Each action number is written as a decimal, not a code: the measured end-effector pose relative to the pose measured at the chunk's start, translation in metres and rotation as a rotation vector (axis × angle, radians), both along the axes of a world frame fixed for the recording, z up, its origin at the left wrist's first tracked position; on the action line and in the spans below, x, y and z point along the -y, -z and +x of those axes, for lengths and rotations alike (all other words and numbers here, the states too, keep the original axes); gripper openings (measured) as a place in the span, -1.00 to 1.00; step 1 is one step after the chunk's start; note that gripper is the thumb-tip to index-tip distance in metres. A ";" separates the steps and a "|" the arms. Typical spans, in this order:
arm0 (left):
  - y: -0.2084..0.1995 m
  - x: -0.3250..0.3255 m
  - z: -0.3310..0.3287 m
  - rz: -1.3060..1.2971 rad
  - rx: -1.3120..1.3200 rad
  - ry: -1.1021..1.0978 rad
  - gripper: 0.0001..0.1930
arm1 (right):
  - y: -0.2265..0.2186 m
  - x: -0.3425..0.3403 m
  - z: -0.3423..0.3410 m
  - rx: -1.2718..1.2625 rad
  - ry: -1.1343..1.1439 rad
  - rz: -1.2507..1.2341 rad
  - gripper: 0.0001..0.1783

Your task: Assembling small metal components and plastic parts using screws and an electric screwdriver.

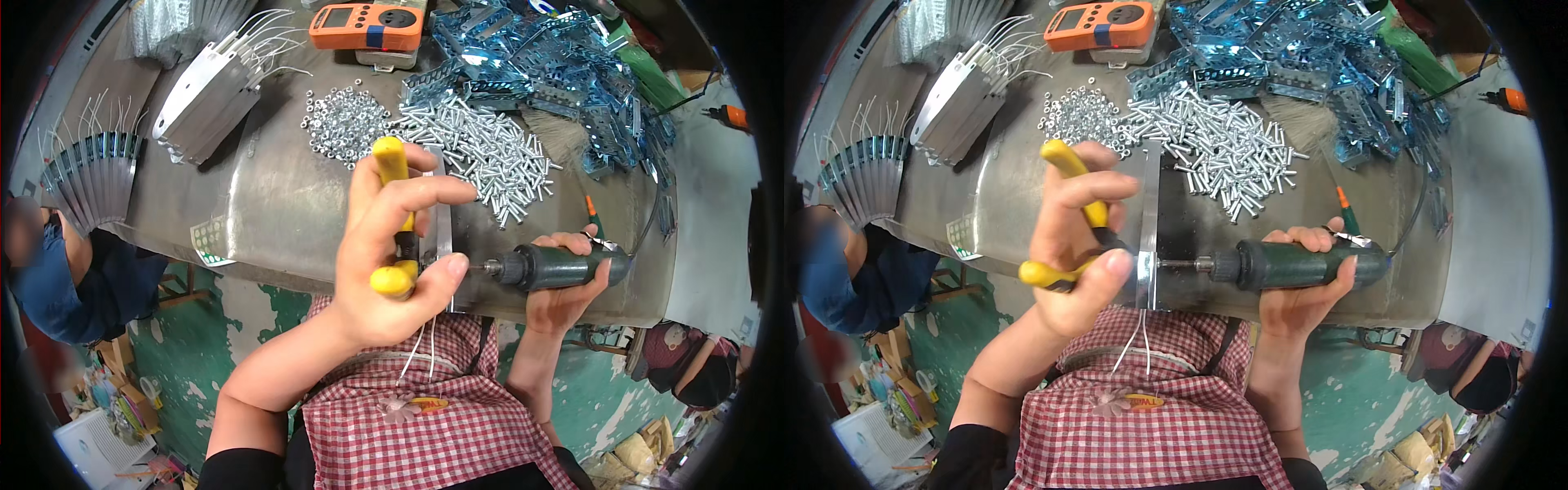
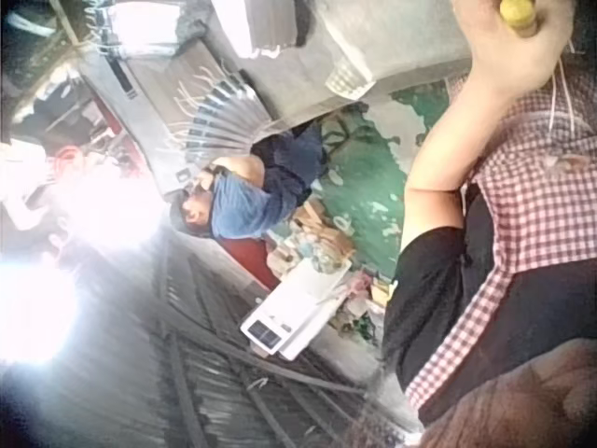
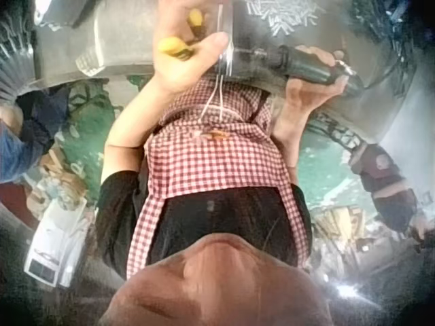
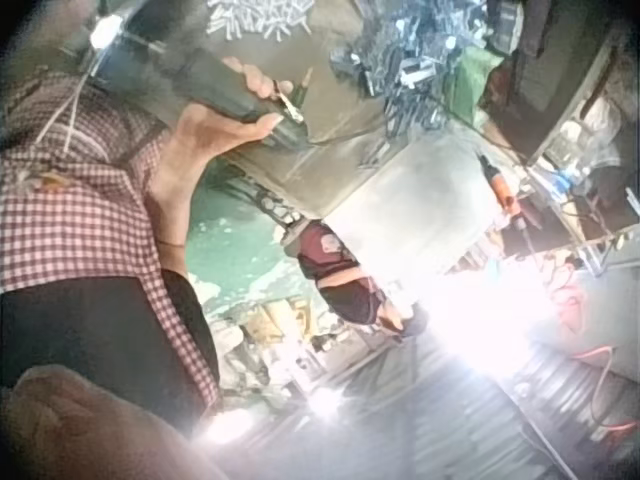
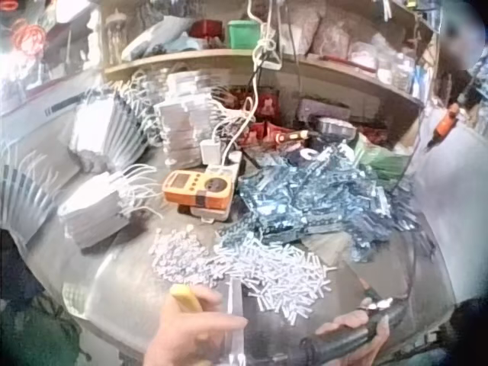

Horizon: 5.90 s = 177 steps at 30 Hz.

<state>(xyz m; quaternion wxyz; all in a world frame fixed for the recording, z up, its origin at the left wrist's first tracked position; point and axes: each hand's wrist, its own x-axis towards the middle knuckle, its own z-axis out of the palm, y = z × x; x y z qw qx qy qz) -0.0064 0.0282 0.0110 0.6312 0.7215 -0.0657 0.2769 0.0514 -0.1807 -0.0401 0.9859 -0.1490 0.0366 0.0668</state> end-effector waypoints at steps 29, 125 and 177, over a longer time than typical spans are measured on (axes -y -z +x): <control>0.018 0.019 0.009 -0.273 -0.064 -0.022 -0.54 | -0.001 0.020 -0.008 0.011 0.064 -0.191 -0.56; -0.062 -0.350 -0.175 0.584 -0.114 -1.708 -0.43 | -0.038 0.040 0.181 0.905 0.324 -2.307 -0.58; 0.105 -0.347 -0.139 -0.384 -0.278 -1.546 -0.23 | -0.304 -0.722 0.327 1.225 0.292 -1.083 -0.38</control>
